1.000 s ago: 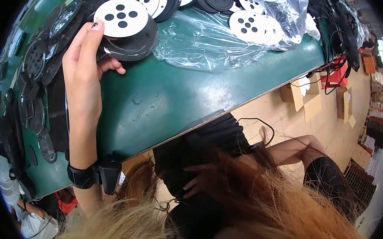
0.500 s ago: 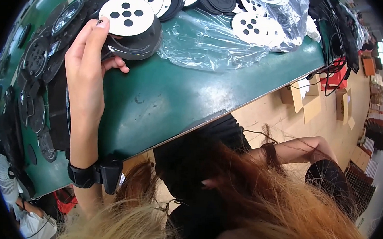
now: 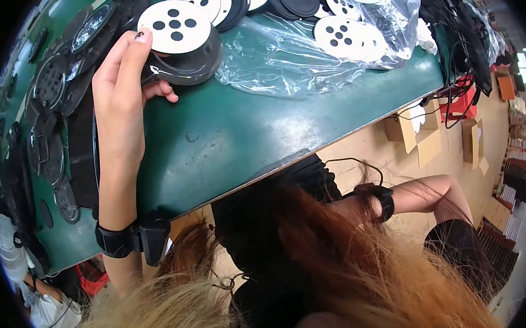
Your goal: Assembling small plastic components by inserting white discs into black circular frames on a factory workbench.
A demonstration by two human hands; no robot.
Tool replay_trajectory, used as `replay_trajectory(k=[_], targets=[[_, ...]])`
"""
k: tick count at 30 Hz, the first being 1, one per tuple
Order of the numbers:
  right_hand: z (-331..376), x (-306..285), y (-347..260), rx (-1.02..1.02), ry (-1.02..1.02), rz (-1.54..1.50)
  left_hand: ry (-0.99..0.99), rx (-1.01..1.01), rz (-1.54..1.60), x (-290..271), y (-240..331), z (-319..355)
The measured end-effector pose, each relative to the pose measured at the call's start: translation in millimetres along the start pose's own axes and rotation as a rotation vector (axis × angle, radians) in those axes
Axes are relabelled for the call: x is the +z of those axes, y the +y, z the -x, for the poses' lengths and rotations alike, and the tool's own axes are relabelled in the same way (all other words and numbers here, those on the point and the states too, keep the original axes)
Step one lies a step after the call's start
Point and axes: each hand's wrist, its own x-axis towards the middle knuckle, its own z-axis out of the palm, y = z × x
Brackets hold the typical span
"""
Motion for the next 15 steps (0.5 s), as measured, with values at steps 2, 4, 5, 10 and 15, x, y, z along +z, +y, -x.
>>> replay_trajectory(k=[2, 4, 5, 10, 15], targets=[[1, 0, -1, 0.002, 0.0, 0.011, 0.017, -0.004, -0.014, -2, 0, 1], [1, -1, -2, 0.005, 0.002, 0.021, 0.017, 0.006, -0.012, -2, 1, 1], [1, -2, -2, 0.006, 0.004, 0.026, 0.018, 0.015, -0.008, -3, 1, 2], [5, -4, -8, 0.006, 0.015, 0.055, 0.027, 0.005, -0.01, -2, 1, 2], [10, -6, -18, 0.011, 0.026, 0.08, 0.024, 0.005, -0.009, -1, 0, -2]])
